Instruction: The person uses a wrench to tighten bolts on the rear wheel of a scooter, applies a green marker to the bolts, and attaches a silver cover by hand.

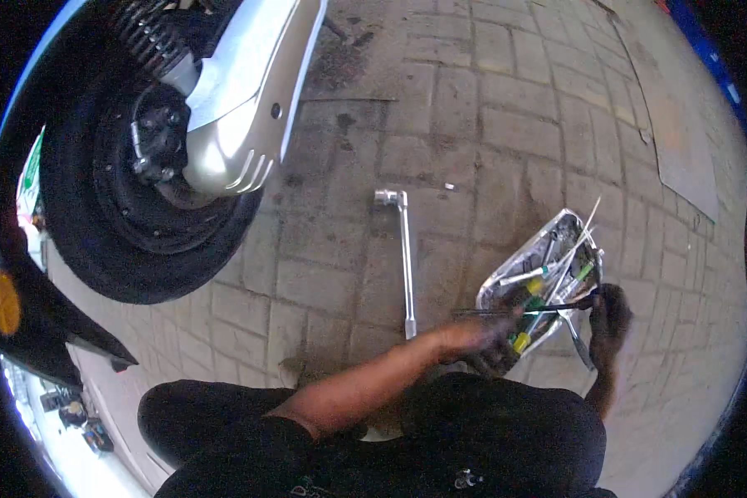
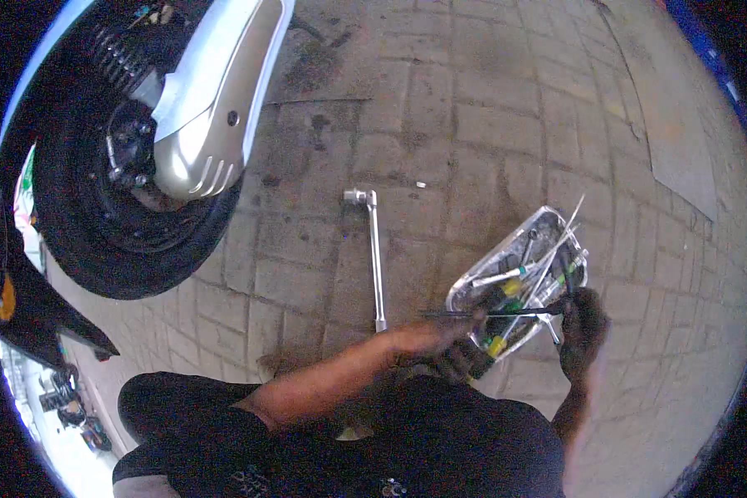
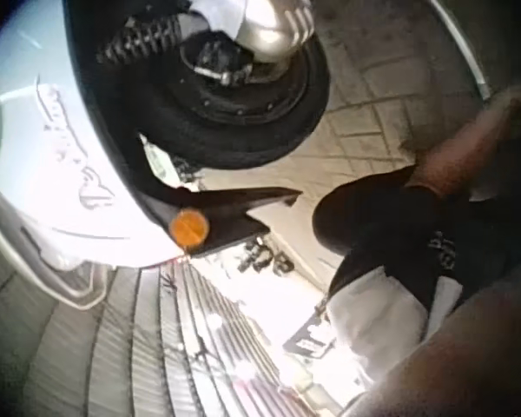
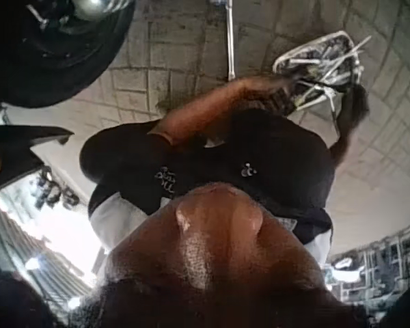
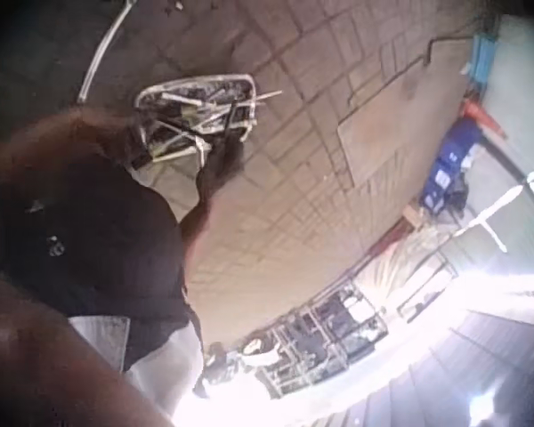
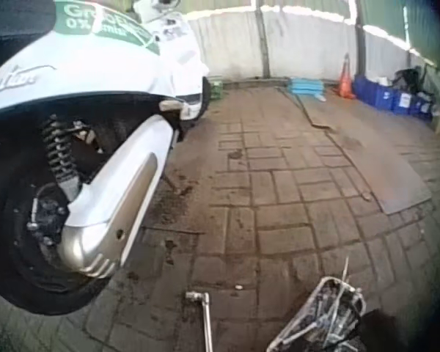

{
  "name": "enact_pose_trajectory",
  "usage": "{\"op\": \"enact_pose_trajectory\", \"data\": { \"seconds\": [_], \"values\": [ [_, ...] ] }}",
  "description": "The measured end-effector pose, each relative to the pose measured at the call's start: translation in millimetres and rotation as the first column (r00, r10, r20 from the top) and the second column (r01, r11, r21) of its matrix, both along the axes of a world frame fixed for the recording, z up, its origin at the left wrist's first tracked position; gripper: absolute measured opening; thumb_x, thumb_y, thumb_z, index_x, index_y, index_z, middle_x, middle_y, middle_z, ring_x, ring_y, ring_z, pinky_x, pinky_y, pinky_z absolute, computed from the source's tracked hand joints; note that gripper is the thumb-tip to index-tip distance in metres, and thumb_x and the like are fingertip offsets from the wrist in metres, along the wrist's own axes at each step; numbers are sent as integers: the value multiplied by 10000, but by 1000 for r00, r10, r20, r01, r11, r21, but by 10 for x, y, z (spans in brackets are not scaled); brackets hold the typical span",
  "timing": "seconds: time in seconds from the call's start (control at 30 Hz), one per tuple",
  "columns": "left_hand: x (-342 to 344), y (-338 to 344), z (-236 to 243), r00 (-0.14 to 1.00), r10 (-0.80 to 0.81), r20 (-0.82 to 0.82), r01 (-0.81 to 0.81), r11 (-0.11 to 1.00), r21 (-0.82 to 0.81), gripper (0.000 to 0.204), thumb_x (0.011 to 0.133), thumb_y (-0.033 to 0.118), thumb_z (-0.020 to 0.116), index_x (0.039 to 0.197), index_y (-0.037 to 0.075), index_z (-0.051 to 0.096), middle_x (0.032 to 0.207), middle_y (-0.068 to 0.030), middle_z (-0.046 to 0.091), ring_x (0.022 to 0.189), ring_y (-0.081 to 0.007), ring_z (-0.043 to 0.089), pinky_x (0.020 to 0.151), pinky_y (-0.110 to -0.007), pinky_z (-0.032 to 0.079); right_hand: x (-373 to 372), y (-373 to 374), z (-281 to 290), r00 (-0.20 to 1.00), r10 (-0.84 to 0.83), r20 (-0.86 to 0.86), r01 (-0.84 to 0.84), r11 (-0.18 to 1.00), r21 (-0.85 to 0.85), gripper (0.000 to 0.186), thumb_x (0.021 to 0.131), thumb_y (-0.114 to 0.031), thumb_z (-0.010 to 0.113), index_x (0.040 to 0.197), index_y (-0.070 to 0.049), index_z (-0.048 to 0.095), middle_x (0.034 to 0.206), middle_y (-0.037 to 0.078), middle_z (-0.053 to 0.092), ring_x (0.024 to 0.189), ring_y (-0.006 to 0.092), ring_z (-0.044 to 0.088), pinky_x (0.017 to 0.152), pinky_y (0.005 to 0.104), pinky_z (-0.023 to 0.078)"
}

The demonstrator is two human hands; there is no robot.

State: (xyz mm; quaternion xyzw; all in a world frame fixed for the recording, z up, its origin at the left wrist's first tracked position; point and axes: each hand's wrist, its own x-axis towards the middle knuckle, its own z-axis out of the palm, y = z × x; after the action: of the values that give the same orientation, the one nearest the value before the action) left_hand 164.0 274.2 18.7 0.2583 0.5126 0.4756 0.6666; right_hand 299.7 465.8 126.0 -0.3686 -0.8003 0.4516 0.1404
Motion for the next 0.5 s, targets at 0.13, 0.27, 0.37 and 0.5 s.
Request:
{"op": "enact_pose_trajectory", "data": {
  "seconds": [0.13, 0.27, 0.37, 0.5],
  "values": [
    [-506, 144, 506, 467, 673, 573, -672, 692, -265, 449, 919, 467, 540, 1161, 89, 526, 1086, -116, 611, 1018, -244, 601, 890, -400, 503, -502, 1, 49, 966, -48, -255, 32, 997, -66, 223, 956, -203, 526, 1033, -5, 592, 781, -25, 588, 628, 73, 458, 553, 231, 355],
    [-1444, 3, 914, 300, 866, 401, -947, 322, 13, 334, 902, 328, 616, 1093, 67, 533, 1030, -128, 634, 922, -257, 643, 824, -413, 539, -1095, -151, 88, 891, -21, -454, -46, 989, -137, 386, 946, -146, 524, 1300, 6, 509, 909, 17, 613, 744, 98, 529, 669, 223, 434],
    [-1875, -125, 1217, 278, 922, 270, -952, 228, 204, 258, 925, 258, 576, 1097, 72, 528, 1033, -143, 637, 912, -271, 653, 823, -413, 551, -1365, -298, 40, 891, 199, -408, -156, 978, 136, 300, 890, -14, 552, 1188, -20, 587, 1003, 116, 668, 858, 189, 641, 750, 307, 499],
    [-2063, -210, 1327, 286, 941, 183, -938, 236, 254, 185, 955, 178, 511, 1108, 73, 502, 1036, -169, 637, 898, -314, 661, 783, -457, 575, -1581, -431, -33, 896, 197, -397, -111, 967, 228, 215, 844, 26, 600, 1055, -5, 630, 1026, 142, 676, 881, 238, 656, 778, 327, 513]
  ]
}}
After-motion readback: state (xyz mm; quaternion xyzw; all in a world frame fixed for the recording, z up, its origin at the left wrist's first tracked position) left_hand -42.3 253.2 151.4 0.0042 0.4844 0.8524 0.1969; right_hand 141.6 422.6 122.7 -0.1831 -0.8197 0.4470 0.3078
